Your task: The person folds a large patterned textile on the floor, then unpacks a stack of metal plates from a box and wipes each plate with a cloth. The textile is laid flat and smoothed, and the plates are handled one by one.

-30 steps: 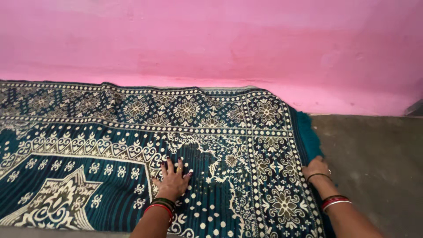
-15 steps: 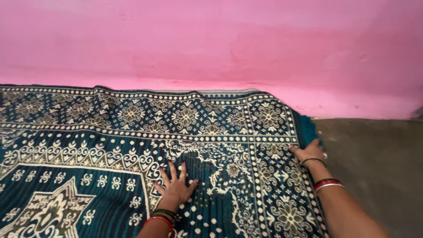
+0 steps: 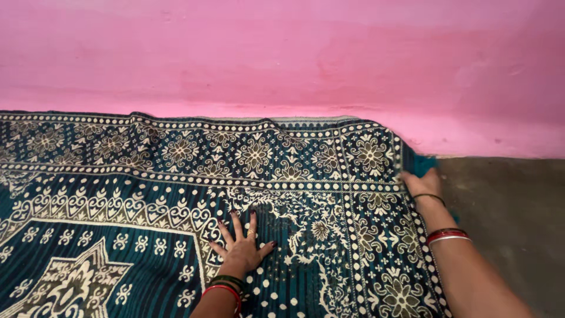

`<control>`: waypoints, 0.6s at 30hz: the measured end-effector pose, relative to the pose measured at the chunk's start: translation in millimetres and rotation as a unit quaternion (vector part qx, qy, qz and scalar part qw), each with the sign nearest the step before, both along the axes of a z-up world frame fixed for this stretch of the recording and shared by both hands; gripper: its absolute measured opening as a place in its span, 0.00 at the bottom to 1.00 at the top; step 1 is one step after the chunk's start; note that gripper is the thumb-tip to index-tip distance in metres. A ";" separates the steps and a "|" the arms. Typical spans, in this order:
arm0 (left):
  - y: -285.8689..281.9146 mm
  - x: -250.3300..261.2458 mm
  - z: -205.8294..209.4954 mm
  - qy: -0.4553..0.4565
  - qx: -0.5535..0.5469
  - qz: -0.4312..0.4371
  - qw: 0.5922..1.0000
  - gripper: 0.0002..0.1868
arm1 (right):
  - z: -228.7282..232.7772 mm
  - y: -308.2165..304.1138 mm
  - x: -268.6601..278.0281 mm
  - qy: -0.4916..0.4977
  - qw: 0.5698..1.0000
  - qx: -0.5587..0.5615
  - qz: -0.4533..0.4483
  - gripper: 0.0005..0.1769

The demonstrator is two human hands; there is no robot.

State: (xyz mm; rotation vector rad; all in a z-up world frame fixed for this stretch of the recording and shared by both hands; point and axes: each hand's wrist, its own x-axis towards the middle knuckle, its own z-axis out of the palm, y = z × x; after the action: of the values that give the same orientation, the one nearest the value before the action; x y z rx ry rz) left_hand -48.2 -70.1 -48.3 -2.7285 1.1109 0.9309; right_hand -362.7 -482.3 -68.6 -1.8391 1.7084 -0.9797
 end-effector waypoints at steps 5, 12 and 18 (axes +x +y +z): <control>-0.7 -0.1 -5.5 -0.009 -0.010 0.002 1.000 0.55 | 51.1 78.3 52.7 0.109 0.991 -0.069 0.045 0.22; -1.0 1.9 -15.4 -0.028 -0.017 0.000 0.999 0.52 | 35.9 233.0 77.2 0.403 0.640 -0.171 0.631 0.21; 0.9 1.0 -9.3 -0.009 -0.007 0.003 1.000 0.55 | 53.2 168.1 67.8 0.350 0.799 -0.100 0.478 0.28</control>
State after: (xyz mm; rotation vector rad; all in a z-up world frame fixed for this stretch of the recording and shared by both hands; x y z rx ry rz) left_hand -47.2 -69.1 -57.6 -2.7467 1.1119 0.9016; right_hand -294.9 -314.3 -15.4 -2.9421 0.6585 -0.0187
